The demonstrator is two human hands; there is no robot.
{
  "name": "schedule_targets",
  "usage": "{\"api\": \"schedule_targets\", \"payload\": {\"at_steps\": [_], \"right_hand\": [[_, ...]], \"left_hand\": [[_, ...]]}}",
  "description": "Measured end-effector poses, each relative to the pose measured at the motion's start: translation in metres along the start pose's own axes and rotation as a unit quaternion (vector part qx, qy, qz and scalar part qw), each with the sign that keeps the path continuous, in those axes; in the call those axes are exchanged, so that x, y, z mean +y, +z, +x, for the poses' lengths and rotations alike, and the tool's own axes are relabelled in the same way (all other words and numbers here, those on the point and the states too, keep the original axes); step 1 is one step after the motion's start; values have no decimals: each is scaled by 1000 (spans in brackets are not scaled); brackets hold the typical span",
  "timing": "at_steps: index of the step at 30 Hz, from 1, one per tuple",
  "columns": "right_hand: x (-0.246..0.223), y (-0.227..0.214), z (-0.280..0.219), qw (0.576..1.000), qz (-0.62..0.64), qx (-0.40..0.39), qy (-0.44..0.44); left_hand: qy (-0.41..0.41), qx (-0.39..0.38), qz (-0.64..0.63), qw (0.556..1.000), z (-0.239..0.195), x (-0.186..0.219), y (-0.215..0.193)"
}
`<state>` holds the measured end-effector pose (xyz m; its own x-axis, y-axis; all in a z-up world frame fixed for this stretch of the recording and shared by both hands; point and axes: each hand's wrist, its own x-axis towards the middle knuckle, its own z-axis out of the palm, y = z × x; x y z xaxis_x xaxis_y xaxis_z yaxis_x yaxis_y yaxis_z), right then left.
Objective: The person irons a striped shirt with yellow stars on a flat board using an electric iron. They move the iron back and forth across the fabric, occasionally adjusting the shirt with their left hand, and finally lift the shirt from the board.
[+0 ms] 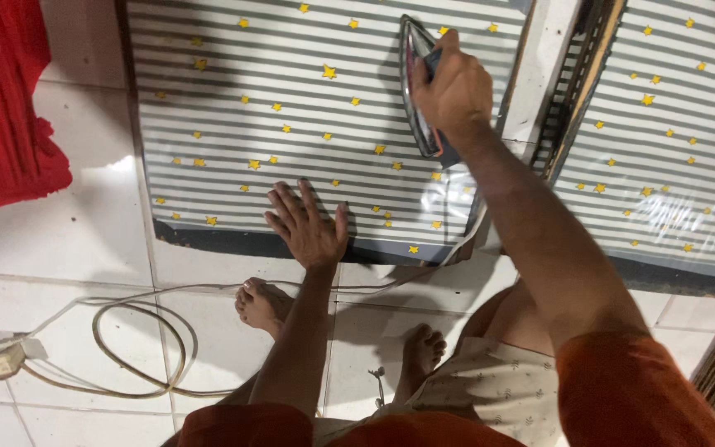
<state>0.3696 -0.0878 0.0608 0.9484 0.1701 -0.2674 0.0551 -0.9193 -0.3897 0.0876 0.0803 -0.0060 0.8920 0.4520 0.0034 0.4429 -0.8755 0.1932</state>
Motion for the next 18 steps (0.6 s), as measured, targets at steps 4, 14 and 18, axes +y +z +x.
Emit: {"api": "schedule_targets", "payload": {"at_steps": [4,14,18], "right_hand": [[13,15,-5,992,-18,104,-67],[-60,34,-57,986,-84,-36,-140],[-67,30,-59,990,-96,-68,-79]], "left_hand": [[5,75,-13,997,3,3,-4],[-6,33,-13,999,7,0,-10],[-11,-20,-92,995,-3,-8,-9]]}}
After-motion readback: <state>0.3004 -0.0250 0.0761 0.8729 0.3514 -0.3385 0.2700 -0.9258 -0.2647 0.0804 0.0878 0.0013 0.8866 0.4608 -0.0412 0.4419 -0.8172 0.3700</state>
